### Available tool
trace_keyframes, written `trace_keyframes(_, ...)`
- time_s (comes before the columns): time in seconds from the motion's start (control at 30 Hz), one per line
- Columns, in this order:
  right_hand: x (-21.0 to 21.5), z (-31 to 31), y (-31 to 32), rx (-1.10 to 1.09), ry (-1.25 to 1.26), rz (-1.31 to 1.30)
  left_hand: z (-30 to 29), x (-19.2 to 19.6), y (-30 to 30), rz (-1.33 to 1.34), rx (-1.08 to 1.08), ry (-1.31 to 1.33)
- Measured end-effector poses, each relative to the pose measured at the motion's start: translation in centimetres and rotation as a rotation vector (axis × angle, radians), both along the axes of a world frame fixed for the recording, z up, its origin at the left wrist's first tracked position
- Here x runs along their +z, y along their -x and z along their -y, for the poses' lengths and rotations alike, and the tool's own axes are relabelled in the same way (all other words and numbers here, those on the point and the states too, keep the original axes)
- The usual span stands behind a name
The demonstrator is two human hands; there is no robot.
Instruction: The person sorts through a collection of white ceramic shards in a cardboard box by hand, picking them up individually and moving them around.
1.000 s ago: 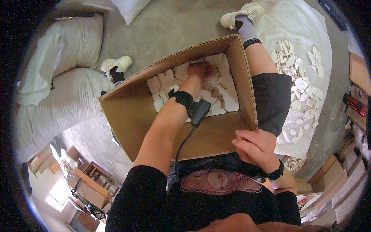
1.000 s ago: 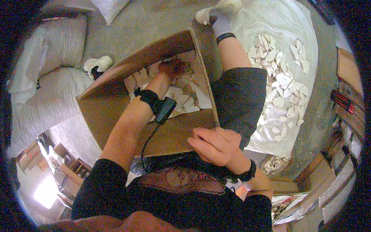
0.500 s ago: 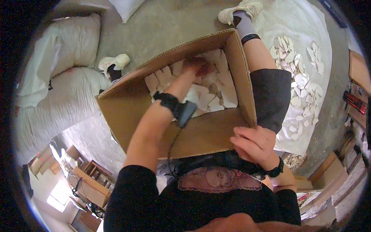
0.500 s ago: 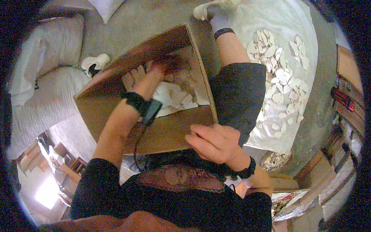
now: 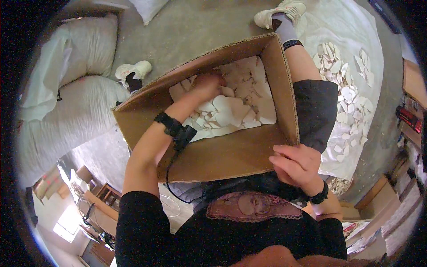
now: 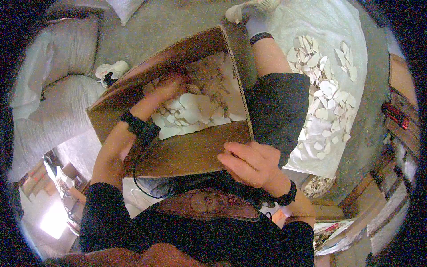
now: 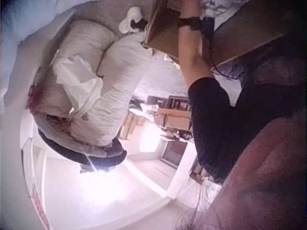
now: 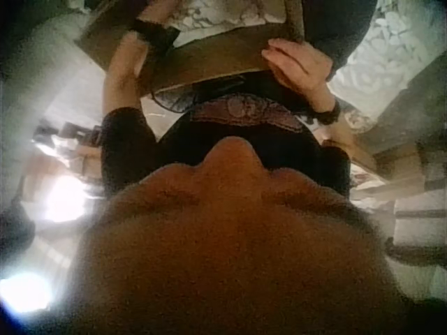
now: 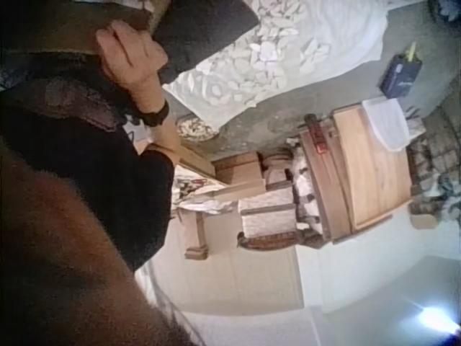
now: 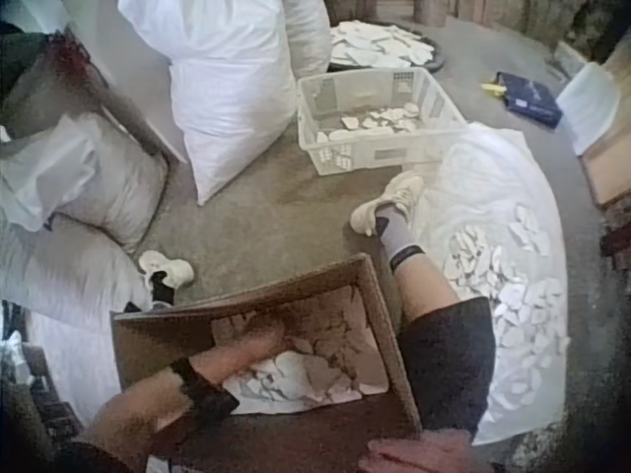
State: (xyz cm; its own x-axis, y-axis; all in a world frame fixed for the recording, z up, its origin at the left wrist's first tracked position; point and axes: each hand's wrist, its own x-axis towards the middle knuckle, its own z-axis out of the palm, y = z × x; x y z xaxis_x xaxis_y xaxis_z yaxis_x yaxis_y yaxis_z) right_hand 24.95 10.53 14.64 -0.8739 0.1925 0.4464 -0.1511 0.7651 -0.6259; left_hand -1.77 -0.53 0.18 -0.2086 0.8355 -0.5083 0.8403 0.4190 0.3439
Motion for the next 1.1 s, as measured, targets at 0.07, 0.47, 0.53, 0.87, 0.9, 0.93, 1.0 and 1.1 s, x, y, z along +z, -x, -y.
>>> trace_keyframes(0.07,-0.1,0.1,0.0,-0.019,-0.004,-0.017,1.0,0.4,1.0,0.049,-0.123,-0.133)
trace_keyframes(0.47,-0.1,-0.1,-0.2,0.006,0.013,-0.004,0.2,4.6,-0.5,0.599,0.777,0.041)
trace_keyframes(0.53,0.2,0.0,0.1,0.009,0.019,-0.018,0.6,0.6,-1.4,1.070,1.278,-0.066)
trace_keyframes(0.87,-0.2,-0.1,-0.1,-0.014,0.022,-0.022,-3.2,-4.9,-7.5,1.426,1.883,-0.372)
trace_keyframes(0.9,-0.2,-0.1,-0.1,-0.010,0.022,-0.024,-3.3,-5.3,-7.7,1.440,1.917,-0.405)
trace_keyframes(0.93,-0.1,0.0,0.0,-0.007,0.020,-0.024,-3.3,-5.7,-7.7,1.455,1.949,-0.437)
trace_keyframes(1.0,0.0,0.0,0.0,-0.009,0.020,-0.028,-3.4,-6.2,-7.7,1.484,1.962,-0.474)
trace_keyframes(1.1,-0.1,0.0,0.0,-0.019,0.023,-0.029,-3.5,-7.4,-7.7,1.600,1.907,-0.491)
